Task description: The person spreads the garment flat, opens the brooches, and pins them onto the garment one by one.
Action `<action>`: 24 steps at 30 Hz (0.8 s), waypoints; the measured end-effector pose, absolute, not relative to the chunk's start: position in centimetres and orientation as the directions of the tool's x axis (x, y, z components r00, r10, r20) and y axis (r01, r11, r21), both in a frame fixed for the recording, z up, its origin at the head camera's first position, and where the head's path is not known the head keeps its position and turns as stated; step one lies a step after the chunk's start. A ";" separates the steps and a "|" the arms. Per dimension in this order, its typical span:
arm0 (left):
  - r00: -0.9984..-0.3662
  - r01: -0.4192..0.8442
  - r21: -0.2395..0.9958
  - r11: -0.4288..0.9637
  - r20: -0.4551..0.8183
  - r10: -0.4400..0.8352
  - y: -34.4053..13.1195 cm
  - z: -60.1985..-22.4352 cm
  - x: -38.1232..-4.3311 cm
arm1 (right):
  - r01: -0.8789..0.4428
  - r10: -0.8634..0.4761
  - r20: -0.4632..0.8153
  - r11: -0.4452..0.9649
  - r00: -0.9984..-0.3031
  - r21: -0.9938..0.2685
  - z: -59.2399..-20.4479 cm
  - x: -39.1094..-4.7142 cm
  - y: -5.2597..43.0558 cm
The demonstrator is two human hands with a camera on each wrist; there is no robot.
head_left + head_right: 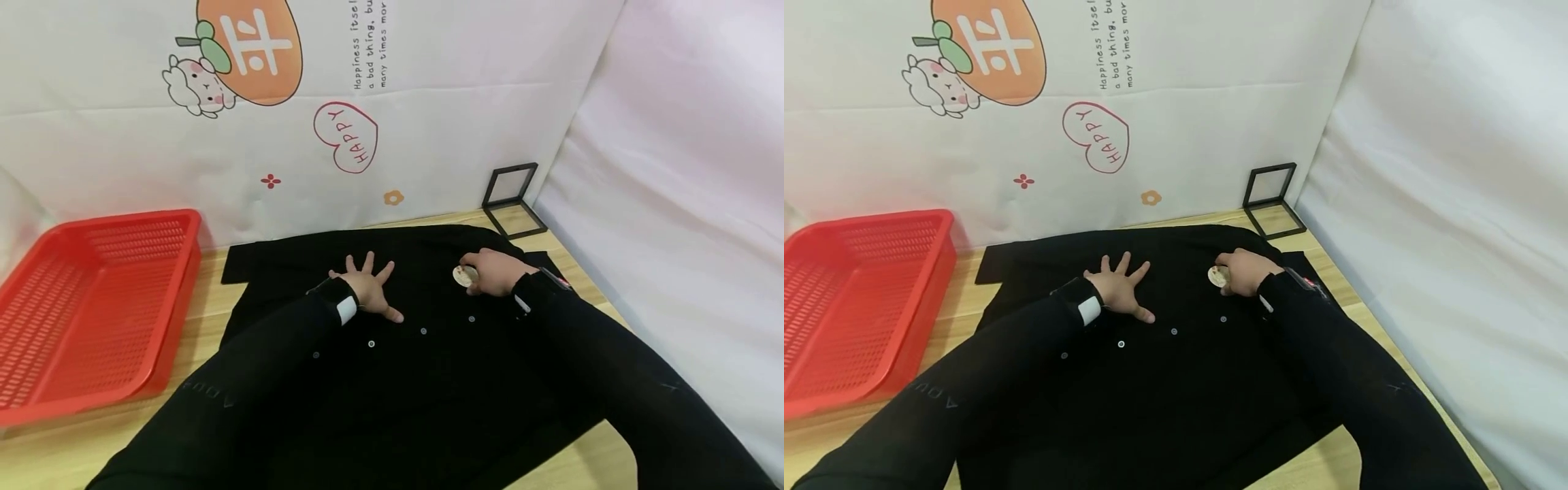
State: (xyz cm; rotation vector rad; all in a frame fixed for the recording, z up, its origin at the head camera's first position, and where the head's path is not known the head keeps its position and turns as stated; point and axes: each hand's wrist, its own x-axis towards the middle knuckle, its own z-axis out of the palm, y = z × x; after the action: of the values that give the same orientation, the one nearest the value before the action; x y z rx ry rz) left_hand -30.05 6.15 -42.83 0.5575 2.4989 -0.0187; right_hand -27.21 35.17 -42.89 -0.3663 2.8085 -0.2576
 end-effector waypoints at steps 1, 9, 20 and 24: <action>-0.752 0.392 0.108 0.913 -0.533 0.386 5.8 -42.8 -30.0 | -0.208 -0.269 -0.278 0.951 -0.922 -0.228 -42.8 -27.3 35.2; -0.796 0.264 0.082 0.961 -0.543 0.265 0.7 -41.7 -28.4 | -0.187 -0.253 -0.361 0.960 -0.898 -0.207 -41.8 -26.9 37.1; -0.809 0.226 0.119 0.967 -0.529 0.254 -4.6 -41.2 -28.4 | -0.148 -0.228 -0.378 0.962 -0.897 -0.230 -41.9 -27.2 39.4; -0.833 0.259 0.113 0.959 -0.477 0.281 -6.5 -41.5 -29.0 | -0.191 -0.241 -0.232 0.957 -0.942 -0.217 -42.0 -28.4 39.1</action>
State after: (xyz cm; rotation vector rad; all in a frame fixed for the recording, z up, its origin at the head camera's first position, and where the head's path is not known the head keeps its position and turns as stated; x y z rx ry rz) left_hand -29.01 -6.54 -41.47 0.3834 2.6030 0.0595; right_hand -28.36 39.08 -42.02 -0.3204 2.8512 -0.2791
